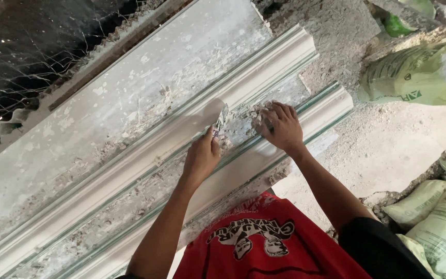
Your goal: Clean excess plaster and debris from decorative moldings using a scraper and a brush.
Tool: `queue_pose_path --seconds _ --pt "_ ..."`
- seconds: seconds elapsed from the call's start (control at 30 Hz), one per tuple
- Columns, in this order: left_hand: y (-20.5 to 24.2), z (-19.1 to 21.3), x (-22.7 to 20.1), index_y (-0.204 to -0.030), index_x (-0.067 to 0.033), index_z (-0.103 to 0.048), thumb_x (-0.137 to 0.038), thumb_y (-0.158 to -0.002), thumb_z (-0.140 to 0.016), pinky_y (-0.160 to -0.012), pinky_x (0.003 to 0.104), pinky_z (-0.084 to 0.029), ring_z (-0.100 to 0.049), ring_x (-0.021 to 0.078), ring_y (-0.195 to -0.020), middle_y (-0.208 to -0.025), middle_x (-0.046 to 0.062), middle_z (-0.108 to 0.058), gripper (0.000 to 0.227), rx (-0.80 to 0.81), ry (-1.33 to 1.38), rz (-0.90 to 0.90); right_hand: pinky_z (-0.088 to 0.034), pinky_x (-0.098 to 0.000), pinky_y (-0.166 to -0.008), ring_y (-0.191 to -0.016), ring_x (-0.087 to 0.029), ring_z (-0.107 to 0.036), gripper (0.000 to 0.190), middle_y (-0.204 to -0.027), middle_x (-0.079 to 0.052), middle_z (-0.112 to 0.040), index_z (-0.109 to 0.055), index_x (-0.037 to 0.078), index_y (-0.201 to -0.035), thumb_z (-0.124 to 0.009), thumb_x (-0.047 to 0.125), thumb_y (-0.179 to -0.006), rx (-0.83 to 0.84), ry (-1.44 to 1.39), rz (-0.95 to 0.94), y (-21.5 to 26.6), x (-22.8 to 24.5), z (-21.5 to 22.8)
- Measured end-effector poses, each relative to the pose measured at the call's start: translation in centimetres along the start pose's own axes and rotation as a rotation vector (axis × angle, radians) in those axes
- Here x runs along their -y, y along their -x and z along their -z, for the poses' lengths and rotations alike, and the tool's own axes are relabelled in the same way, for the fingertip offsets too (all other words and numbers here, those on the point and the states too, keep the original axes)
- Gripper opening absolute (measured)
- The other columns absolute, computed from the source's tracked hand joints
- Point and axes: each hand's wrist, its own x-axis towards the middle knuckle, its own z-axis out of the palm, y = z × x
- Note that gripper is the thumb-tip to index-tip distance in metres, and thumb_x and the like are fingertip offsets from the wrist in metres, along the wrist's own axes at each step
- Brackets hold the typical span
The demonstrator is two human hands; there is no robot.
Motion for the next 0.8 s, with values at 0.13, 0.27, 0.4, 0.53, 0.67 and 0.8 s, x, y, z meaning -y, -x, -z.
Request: queue_pose_path --seconds 0.13,0.27,0.4,0.53,0.67,0.8 --pt "0.0 -0.2 -0.9 -0.144 0.0009 -0.055 -0.022 -0.1 -0.044 -0.078 0.063 -0.056 -0.069 0.0536 -0.096 -0.107 0.029 -0.071 0.051 -0.009 0.015 0.007 -0.045 -0.0428 -0.105 -0.124 -0.024 -0.064 0.034 -0.114 -0.004 -0.064 -0.069 0.028 -0.119 -0.066 0.043 -0.089 -0.011 0.023 -0.02 -0.1 0.2 0.1" --pt "-0.1 -0.8 -1.2 -0.144 -0.0001 -0.055 -0.022 -0.1 -0.045 -0.078 0.062 -0.056 -0.07 0.0513 -0.097 -0.105 0.028 -0.071 0.05 -0.003 -0.009 0.008 -0.046 -0.0433 -0.104 -0.123 -0.024 -0.065 0.032 -0.114 -0.003 -0.065 -0.07 0.027 -0.117 -0.068 0.042 -0.088 -0.003 0.008 -0.037 0.0 0.0 0.0" --pt "0.0 -0.3 -2.5 -0.144 0.0035 -0.053 -0.017 -0.1 -0.043 -0.075 0.062 -0.056 -0.07 0.053 -0.092 -0.101 0.03 -0.07 0.049 0.01 -0.027 0.031 -0.045 -0.0423 -0.105 -0.125 -0.023 -0.063 0.033 -0.118 -0.002 -0.065 -0.071 0.026 -0.116 -0.067 0.043 -0.087 0.012 -0.001 -0.049 0.4 -0.2 -0.4" --pt "-1.1 -1.2 -0.9 -0.144 0.0044 -0.053 -0.02 -0.101 -0.045 -0.075 0.061 -0.057 -0.071 0.0528 -0.091 -0.1 0.031 -0.071 0.05 0.029 -0.02 0.009 -0.045 -0.0421 -0.106 -0.125 -0.023 -0.063 0.034 -0.117 -0.002 -0.065 -0.071 0.027 -0.117 -0.066 0.044 -0.088 0.011 0.008 -0.038 0.1 -0.2 -0.2" --pt "-0.9 0.0 -1.0 -0.148 -0.0058 -0.054 -0.028 -0.102 -0.047 -0.064 0.052 -0.061 -0.075 0.0429 -0.081 -0.093 0.024 -0.076 0.053 0.172 0.236 0.04 -0.045 -0.0434 -0.106 -0.125 -0.024 -0.063 0.035 -0.116 -0.002 -0.065 -0.071 0.026 -0.118 -0.068 0.04 -0.087 0.012 -0.011 -0.039 0.1 0.3 -0.1" --pt "-1.8 4.3 -4.5 -0.151 -0.005 -0.049 -0.023 -0.104 -0.044 -0.075 0.068 -0.055 -0.066 0.0577 -0.1 -0.12 0.034 -0.067 0.05 0.129 0.169 -0.093 -0.045 -0.0435 -0.106 -0.125 -0.025 -0.063 0.036 -0.115 -0.004 -0.065 -0.073 0.024 -0.117 -0.068 0.041 -0.085 0.014 -0.005 -0.036 0.1 -0.1 -0.2"
